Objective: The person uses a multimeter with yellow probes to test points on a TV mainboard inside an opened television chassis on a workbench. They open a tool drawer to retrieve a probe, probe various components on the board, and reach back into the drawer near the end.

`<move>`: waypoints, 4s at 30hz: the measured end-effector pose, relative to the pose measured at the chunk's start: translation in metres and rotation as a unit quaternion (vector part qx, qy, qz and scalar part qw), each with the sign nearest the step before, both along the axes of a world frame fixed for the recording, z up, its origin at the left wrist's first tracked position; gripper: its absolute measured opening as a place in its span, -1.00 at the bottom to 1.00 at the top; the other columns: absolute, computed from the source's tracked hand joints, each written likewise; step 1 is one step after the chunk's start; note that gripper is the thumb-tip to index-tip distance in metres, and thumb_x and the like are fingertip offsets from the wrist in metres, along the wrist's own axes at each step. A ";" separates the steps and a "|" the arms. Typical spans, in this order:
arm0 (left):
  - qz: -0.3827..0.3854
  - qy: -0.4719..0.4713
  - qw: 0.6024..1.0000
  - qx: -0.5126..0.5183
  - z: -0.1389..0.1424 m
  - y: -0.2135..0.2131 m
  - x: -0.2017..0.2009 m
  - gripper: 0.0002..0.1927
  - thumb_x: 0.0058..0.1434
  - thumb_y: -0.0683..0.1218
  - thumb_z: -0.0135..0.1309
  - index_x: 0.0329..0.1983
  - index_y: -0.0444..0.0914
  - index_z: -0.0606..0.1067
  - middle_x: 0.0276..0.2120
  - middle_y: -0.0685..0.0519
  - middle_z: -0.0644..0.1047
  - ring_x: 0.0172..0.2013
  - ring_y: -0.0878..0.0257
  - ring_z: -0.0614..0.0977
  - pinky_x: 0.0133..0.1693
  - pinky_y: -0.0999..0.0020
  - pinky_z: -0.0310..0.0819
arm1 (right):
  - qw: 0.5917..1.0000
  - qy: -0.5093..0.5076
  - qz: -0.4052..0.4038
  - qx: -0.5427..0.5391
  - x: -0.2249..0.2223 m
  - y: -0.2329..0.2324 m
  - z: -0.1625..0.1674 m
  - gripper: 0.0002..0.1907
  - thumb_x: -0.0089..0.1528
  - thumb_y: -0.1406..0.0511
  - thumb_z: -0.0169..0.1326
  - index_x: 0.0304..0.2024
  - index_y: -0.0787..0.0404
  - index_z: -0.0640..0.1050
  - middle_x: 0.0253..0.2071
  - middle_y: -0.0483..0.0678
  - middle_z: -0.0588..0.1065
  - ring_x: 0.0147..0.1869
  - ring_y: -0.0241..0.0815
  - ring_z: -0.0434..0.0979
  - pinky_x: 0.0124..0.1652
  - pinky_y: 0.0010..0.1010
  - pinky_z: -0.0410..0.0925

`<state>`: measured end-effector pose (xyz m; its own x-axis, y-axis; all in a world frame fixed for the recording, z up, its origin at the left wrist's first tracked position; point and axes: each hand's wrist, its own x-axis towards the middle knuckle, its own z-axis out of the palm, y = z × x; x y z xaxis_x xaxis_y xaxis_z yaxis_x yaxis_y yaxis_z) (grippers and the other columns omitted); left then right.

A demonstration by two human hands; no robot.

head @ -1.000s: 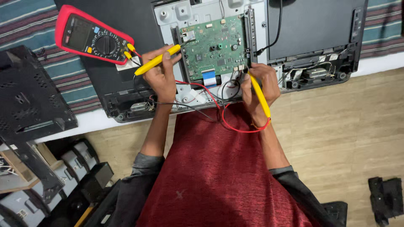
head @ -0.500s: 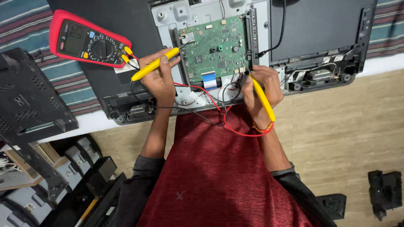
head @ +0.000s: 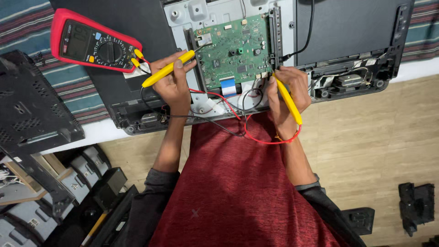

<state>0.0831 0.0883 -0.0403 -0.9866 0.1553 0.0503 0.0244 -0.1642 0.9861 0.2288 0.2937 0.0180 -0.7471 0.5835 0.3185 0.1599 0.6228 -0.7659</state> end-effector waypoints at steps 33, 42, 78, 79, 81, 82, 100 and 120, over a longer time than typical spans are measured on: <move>0.014 0.020 0.999 -0.039 -0.003 0.022 -0.003 -0.81 0.46 -0.19 0.03 -0.01 -0.45 0.42 -0.07 -0.10 0.61 -0.07 0.17 0.72 -0.06 0.26 0.68 | 0.999 0.034 0.020 0.027 0.011 0.020 -0.035 -0.89 0.29 0.52 0.21 -0.13 0.38 0.58 -0.10 0.13 0.59 0.08 0.09 0.62 0.15 -0.19 0.47; 0.003 0.037 0.999 -0.024 -0.006 0.020 -0.003 -0.82 0.47 -0.20 0.04 0.01 -0.44 0.41 -0.05 -0.10 0.60 -0.05 0.15 0.71 0.00 0.23 0.75 | 0.999 0.029 0.017 0.025 0.007 0.012 -0.022 -0.87 0.27 0.52 0.20 -0.12 0.38 0.57 -0.08 0.15 0.58 0.06 0.10 0.59 0.12 -0.18 0.44; -0.362 0.300 0.724 -0.505 0.223 -0.034 0.034 -0.79 0.29 -0.09 0.08 -0.07 -0.28 0.51 -0.24 -0.03 0.55 -0.14 0.04 0.56 -0.07 0.08 0.35 | 0.970 0.195 0.143 -0.026 -0.003 -0.011 -0.020 -0.73 0.31 0.16 0.21 -0.03 0.17 0.62 -0.11 0.05 0.52 -0.07 -0.05 0.55 -0.10 -0.34 0.44; -0.319 0.298 0.772 -0.462 0.250 -0.065 0.047 -0.79 0.29 -0.09 0.08 -0.08 -0.28 0.51 -0.24 -0.03 0.55 -0.15 0.05 0.56 -0.08 0.09 0.36 | 0.971 0.190 0.138 -0.038 -0.002 -0.012 -0.022 -0.75 0.32 0.20 0.21 -0.03 0.19 0.61 -0.12 0.06 0.51 -0.09 -0.07 0.55 -0.12 -0.35 0.43; -0.230 0.298 0.827 -0.417 0.275 -0.096 0.060 -0.80 0.28 -0.09 0.10 -0.10 -0.28 0.50 -0.26 -0.02 0.55 -0.17 0.06 0.56 -0.10 0.10 0.37 | 0.972 0.184 0.140 -0.038 0.000 -0.015 -0.027 -0.78 0.34 0.24 0.19 -0.02 0.21 0.60 -0.11 0.07 0.52 -0.10 -0.08 0.56 -0.13 -0.34 0.43; -0.201 0.290 0.842 -0.408 0.282 -0.108 0.065 -0.81 0.28 -0.09 0.10 -0.11 -0.27 0.50 -0.26 -0.02 0.54 -0.18 0.06 0.56 -0.11 0.10 0.37 | 0.973 0.178 0.147 -0.028 0.001 -0.016 -0.028 -0.80 0.36 0.25 0.18 -0.02 0.22 0.60 -0.10 0.07 0.52 -0.09 -0.07 0.56 -0.11 -0.33 0.43; -0.159 0.235 0.870 -0.403 0.276 -0.138 0.071 -0.82 0.20 -0.07 0.22 -0.28 -0.21 0.46 -0.38 0.04 0.51 -0.36 0.16 0.58 -0.27 0.20 0.47 | 0.971 0.193 0.143 -0.001 -0.007 -0.018 -0.013 -0.75 0.32 0.26 0.20 0.03 0.18 0.58 -0.09 0.11 0.55 -0.09 -0.05 0.62 -0.12 -0.35 0.48; 0.101 0.394 0.913 0.038 0.289 -0.039 0.051 -0.69 0.27 0.03 0.23 -0.25 -0.29 0.45 -0.38 -0.05 0.52 -0.41 0.07 0.64 -0.34 0.06 0.62 | 0.955 -0.067 0.174 0.230 -0.027 0.035 0.033 -0.40 0.04 0.57 0.14 0.15 0.16 0.59 0.13 0.14 0.53 0.17 0.24 0.48 0.11 -0.12 0.35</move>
<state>0.1338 0.0488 0.2491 -0.6471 -0.0594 0.7601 0.7590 -0.1451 0.6347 0.2017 0.3284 0.0508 -0.9224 0.1132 0.3694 -0.0409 0.9221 -0.3848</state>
